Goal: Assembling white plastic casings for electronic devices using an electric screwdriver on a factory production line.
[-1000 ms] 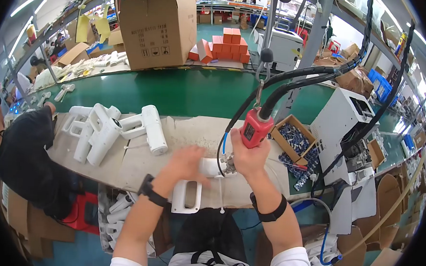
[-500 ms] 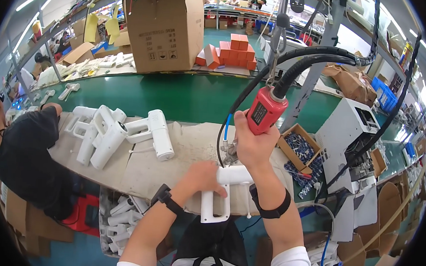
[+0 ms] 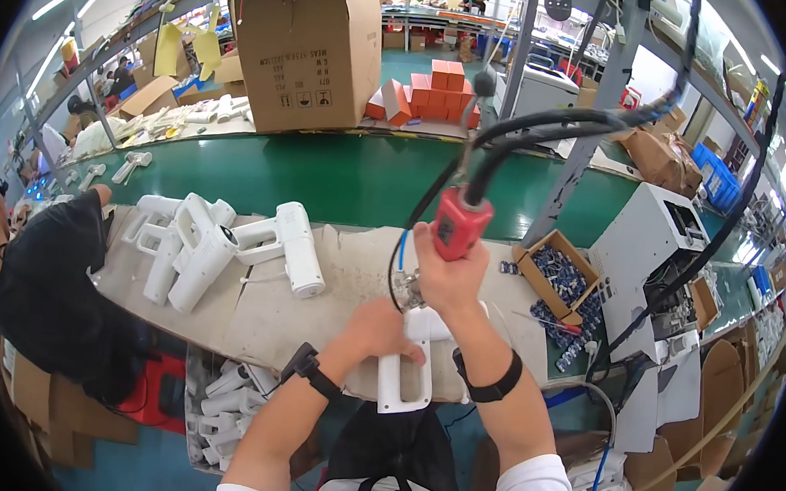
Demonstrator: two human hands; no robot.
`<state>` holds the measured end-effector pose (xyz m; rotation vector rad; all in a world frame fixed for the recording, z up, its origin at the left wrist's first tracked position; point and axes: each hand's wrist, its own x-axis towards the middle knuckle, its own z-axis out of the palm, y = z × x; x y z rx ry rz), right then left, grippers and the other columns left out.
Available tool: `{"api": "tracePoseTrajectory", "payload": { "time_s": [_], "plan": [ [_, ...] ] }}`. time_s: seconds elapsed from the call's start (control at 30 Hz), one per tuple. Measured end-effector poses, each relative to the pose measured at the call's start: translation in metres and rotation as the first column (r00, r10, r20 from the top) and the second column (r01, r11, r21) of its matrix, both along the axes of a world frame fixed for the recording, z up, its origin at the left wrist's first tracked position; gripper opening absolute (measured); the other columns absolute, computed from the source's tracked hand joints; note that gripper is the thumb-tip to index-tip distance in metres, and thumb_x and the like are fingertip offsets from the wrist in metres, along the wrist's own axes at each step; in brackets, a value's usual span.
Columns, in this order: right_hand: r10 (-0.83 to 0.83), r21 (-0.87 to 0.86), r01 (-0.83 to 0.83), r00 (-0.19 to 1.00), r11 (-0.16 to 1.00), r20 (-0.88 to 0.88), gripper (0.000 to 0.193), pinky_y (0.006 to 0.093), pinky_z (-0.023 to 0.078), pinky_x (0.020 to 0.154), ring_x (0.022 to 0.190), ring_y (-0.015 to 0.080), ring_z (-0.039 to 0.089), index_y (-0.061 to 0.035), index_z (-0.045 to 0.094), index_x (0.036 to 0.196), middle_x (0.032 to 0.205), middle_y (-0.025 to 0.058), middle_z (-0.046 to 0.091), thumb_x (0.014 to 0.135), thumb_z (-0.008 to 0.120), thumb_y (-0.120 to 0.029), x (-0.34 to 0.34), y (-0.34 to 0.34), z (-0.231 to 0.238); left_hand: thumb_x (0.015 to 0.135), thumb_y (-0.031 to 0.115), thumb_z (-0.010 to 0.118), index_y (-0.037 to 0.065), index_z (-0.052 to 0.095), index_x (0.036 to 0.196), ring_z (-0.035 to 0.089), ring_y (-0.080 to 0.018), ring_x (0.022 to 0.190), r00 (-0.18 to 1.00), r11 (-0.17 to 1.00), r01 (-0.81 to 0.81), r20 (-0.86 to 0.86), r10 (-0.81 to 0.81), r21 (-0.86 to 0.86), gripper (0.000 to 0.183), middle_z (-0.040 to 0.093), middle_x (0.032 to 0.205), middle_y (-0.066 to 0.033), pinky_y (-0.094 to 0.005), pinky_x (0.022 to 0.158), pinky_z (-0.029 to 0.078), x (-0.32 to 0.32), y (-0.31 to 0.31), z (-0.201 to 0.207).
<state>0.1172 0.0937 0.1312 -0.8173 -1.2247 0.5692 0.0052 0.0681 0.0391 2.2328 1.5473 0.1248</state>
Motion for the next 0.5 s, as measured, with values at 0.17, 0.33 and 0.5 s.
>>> {"api": "tracePoseTrajectory", "payload": {
  "time_s": [0.17, 0.33, 0.5],
  "plan": [
    [0.008, 0.049, -0.005, 0.998, 0.999, -0.059, 0.01, 0.021, 0.039, 0.045, 0.048, 0.0056, 0.051, -0.0017, 0.059, 0.081, 0.059, -0.0007, 0.056, 0.086, 0.066, -0.007, 0.027, -0.03, 0.042, 0.046, 0.063, 0.082, 0.0, 0.06, 0.102, 0.063, -0.0343, 0.096, 0.994, 0.998, -0.046, 0.106, 0.04, 0.053, 0.087, 0.064, 0.099, -0.0175, -0.0434, 0.083, 0.051, 0.001, 0.008, 0.005],
    [0.028, 0.036, -0.029, 0.999, 0.999, 0.017, 0.012, 0.0219, 0.038, 0.043, 0.046, 0.0068, 0.051, -0.0009, 0.058, 0.081, 0.057, -0.0006, 0.055, 0.087, 0.066, -0.008, 0.03, -0.028, 0.026, 0.046, 0.063, 0.081, 0.0, 0.06, 0.101, 0.063, -0.0342, 0.096, 0.999, 1.0, -0.004, -0.031, 0.005, 0.014, 0.086, 0.064, 0.1, -0.0173, -0.0431, 0.082, 0.051, 0.005, 0.02, 0.002],
    [-0.071, -0.029, 0.073, 0.994, 0.997, 0.088, 0.012, 0.0227, 0.039, 0.045, 0.048, 0.0063, 0.05, -0.0032, 0.059, 0.08, 0.057, -0.0017, 0.054, 0.086, 0.067, -0.009, 0.018, -0.023, -0.008, 0.05, 0.063, 0.081, 0.0, 0.06, 0.1, 0.063, -0.0343, 0.095, 0.97, 0.987, 0.097, 0.209, -0.122, 0.129, 0.083, 0.065, 0.097, -0.0173, -0.0432, 0.079, 0.051, -0.004, 0.018, -0.008]
  ]
}}
